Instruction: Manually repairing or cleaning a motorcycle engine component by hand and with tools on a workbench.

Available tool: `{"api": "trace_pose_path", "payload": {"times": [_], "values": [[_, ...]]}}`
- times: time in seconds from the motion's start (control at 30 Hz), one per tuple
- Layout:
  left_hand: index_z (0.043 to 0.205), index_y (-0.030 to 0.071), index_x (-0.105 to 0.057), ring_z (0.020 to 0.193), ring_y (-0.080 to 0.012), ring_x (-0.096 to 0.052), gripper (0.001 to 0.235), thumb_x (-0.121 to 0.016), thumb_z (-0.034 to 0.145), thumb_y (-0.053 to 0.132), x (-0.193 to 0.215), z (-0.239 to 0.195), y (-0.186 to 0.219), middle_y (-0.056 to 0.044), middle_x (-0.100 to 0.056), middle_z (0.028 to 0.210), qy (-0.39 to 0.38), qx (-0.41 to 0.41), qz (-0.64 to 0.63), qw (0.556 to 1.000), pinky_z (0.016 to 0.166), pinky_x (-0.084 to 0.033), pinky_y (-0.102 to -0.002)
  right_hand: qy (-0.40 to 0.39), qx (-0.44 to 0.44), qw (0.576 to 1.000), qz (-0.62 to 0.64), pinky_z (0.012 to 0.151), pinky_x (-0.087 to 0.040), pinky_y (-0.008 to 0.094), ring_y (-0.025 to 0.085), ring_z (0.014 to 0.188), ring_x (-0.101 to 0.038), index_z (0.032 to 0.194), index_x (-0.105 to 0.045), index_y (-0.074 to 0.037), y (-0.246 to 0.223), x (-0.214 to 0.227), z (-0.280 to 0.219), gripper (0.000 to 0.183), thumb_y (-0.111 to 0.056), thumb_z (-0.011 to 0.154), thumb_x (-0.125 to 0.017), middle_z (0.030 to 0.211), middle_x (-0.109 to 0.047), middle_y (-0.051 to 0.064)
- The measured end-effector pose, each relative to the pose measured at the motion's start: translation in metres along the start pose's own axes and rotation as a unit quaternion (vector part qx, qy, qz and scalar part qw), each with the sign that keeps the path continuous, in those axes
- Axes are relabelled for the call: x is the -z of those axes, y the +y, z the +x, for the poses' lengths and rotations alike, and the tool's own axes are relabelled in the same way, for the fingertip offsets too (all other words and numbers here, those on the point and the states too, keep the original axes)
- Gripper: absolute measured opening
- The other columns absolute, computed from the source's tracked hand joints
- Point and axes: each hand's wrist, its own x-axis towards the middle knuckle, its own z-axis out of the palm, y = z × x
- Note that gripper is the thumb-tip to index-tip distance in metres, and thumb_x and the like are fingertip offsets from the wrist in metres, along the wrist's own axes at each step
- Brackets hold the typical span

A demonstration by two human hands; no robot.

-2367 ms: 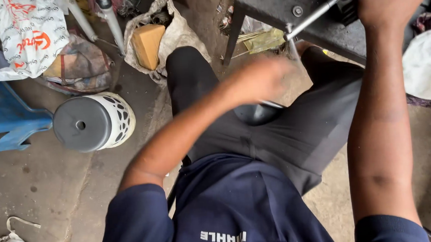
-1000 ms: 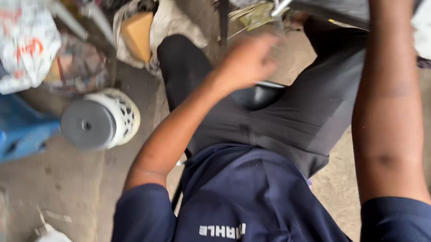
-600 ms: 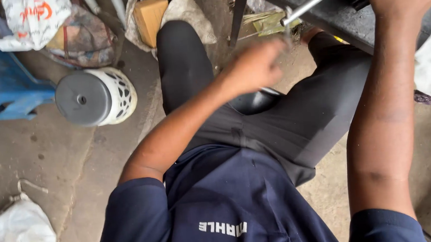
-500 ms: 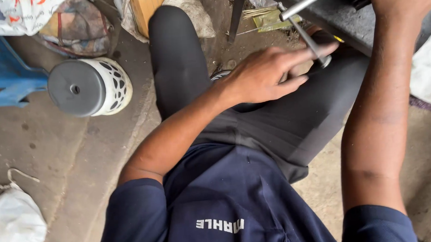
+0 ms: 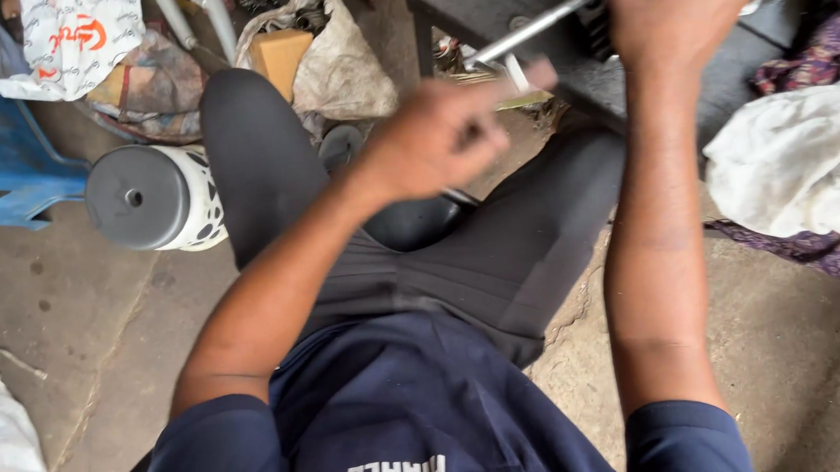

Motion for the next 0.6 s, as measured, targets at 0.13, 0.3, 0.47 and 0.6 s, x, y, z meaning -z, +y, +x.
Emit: {"api": "trace_pose_path", "payload": {"times": [0.13, 0.3, 0.47, 0.6], "values": [[0.165, 0.023, -0.035, 0.068, -0.0215, -0.063, 0.071, -0.06, 0.1, 0.011, 0.042, 0.023, 0.034, -0.01, -0.07, 0.084, 0.017, 0.287, 0.147, 0.947, 0.067, -0.056, -0.039, -0.036, -0.064, 0.997, 0.038, 0.073, -0.046, 0.057, 0.046, 0.079, -0.062, 0.085, -0.069, 0.0, -0.008, 0.004, 0.006, 0.043, -0.037, 0.077, -0.09, 0.085, -0.067, 0.024], [0.147, 0.009, -0.05, 0.07, -0.0205, -0.069, 0.062, -0.065, 0.086, 0.009, -0.003, 0.0, -0.027, -0.009, -0.071, 0.1, -0.036, 0.204, 0.081, 0.975, 0.067, -0.058, -0.039, -0.023, -0.127, 0.989, 0.068, 0.076, -0.049, 0.053, 0.046, 0.084, -0.064, 0.089, -0.068, 0.0, -0.011, 0.001, 0.005, 0.042, -0.033, 0.075, -0.09, 0.09, -0.068, 0.024], [0.147, 0.014, -0.056, 0.058, -0.0202, -0.062, 0.057, -0.065, 0.091, 0.015, 0.047, 0.035, 0.031, -0.006, -0.068, 0.069, -0.153, 0.083, 0.012, 0.985, 0.058, -0.054, -0.038, -0.01, -0.147, 0.977, 0.153, 0.079, -0.051, 0.051, 0.046, 0.09, -0.065, 0.1, -0.066, 0.003, -0.027, 0.031, 0.023, 0.044, -0.027, 0.077, -0.088, 0.096, -0.068, 0.025], [0.149, 0.017, -0.056, 0.057, -0.0243, -0.059, 0.056, -0.058, 0.094, 0.011, 0.062, 0.038, -0.036, -0.008, -0.062, 0.065, -0.063, 0.131, 0.157, 0.977, 0.056, -0.052, -0.043, -0.019, -0.157, 0.976, 0.15, 0.077, -0.052, 0.051, 0.046, 0.088, -0.066, 0.102, -0.065, 0.003, -0.034, 0.033, 0.026, 0.048, -0.032, 0.082, -0.092, 0.094, -0.069, 0.025]]}}
